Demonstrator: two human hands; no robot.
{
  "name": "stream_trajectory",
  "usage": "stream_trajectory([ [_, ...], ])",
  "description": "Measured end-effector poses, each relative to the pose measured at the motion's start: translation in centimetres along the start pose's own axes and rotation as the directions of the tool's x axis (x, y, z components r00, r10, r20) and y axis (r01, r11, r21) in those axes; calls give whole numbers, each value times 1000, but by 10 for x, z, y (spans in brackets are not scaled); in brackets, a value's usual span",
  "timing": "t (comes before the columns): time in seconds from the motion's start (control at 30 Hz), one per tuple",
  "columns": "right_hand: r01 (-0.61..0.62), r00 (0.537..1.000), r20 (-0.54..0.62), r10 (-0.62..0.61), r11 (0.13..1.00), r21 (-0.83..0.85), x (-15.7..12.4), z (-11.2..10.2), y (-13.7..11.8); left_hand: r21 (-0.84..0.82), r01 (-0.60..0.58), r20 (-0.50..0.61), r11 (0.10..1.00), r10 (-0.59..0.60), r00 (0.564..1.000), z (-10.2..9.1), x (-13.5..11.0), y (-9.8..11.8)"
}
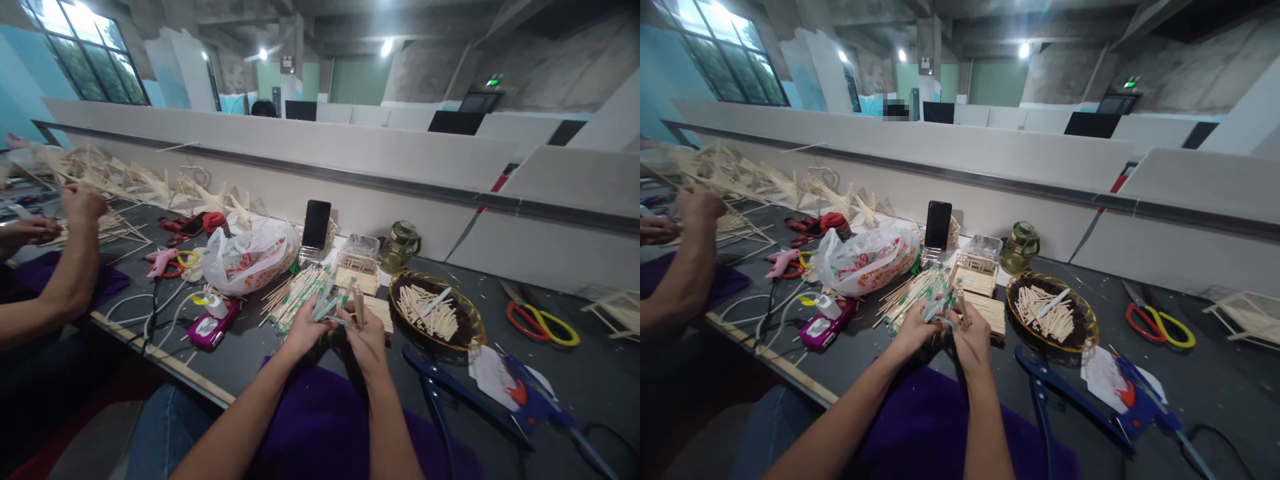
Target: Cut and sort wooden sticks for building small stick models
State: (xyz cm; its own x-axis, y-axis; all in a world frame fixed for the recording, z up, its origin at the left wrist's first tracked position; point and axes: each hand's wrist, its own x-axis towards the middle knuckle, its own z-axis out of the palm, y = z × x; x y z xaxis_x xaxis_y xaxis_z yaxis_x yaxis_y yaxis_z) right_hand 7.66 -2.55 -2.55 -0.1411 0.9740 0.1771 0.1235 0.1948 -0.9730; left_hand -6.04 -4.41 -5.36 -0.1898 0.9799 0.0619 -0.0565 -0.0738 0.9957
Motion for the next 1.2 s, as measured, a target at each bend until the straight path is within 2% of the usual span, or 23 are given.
stream_trajectory([
  [0.13,-8,998,68,11,999,-49,2,1,8,22,-23,-11,999,24,1000,-3,2,-4],
  [0.27,-11,999,48,14,999,-49,4,1,11,31,-9,-7,999,9,1000,-2,1,-1],
  [0.4,-64,998,29,62,995,73,2,2,3,-23,-42,32,999,42,999,2,-2,5],
  [0.5,-97,985,-120,124,972,215,1,0,-6,-76,-26,72,997,32,997,3,-6,9],
  [0.6,-37,941,-310,134,954,298,2,-5,-11,-51,-22,101,998,27,995,4,-9,13],
  [0.7,3,917,-377,126,946,323,4,-9,-11,-15,-41,112,999,43,993,4,-12,17],
  [0.77,-16,928,-352,126,954,299,5,-9,-8,4,-41,111,999,40,993,3,-12,18],
  [0.9,-92,972,-186,146,958,271,4,-5,-3,20,-31,79,999,30,996,2,-12,21],
  [1.0,-127,981,-103,165,945,302,3,-3,-5,30,-30,77,999,28,997,1,-11,22],
  [1.07,-126,976,-130,177,936,329,3,-4,-9,58,-43,81,997,38,996,1,-12,22],
  [1.2,-24,934,-310,176,898,439,3,-10,-17,128,-80,86,989,69,994,1,-13,21],
])
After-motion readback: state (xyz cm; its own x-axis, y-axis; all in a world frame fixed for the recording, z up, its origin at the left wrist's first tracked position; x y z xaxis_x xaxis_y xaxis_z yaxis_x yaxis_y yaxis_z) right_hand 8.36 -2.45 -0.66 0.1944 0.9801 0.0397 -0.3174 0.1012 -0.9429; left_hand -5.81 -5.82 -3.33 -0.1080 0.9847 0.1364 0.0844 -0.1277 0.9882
